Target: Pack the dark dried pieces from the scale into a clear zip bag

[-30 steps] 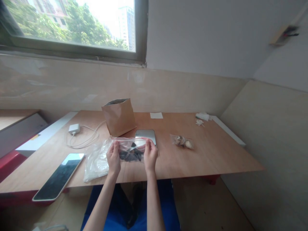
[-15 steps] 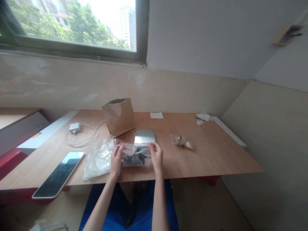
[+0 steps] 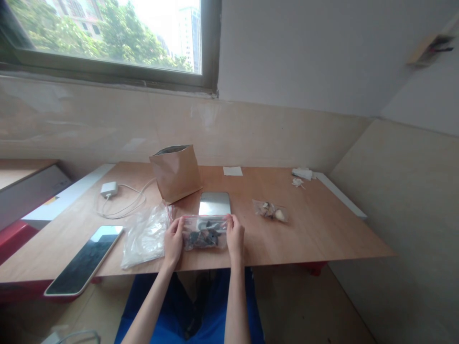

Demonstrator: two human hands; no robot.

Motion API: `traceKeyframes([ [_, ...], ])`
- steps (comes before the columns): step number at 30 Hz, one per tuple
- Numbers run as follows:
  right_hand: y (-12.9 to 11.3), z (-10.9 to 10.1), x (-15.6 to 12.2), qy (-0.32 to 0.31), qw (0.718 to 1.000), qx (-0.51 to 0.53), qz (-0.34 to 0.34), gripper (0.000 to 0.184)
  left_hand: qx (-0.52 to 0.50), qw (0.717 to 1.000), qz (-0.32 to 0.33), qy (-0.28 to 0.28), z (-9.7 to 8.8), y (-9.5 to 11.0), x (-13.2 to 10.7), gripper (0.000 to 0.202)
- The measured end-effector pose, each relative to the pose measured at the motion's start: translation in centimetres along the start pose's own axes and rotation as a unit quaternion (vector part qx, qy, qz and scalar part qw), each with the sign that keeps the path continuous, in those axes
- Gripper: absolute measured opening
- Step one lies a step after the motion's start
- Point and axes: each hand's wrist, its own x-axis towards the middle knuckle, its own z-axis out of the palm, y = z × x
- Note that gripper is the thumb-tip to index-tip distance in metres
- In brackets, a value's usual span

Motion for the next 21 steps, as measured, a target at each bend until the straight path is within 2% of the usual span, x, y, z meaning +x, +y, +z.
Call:
traceKeyframes([
  [7,-0.09,0.28,-0.19,0.039,0.999,-0.022,-0.022,0.047,0.054,0.998,0.037,0.004,0.13,-0.16,-0.18,0.036],
  [11,-0.11,0.45,-0.35,0.047,0.998,-0.034,-0.028,0.047,0.052,0.998,0.031,-0.003,0.2,-0.25,-0.29,0.037],
  [21,0.31,0.2,-0.29,0.003,1.0,0.014,-0.012,0.043,0.028,0.999,0.028,-0.011,-0.12,-0.05,-0.31,0.035],
])
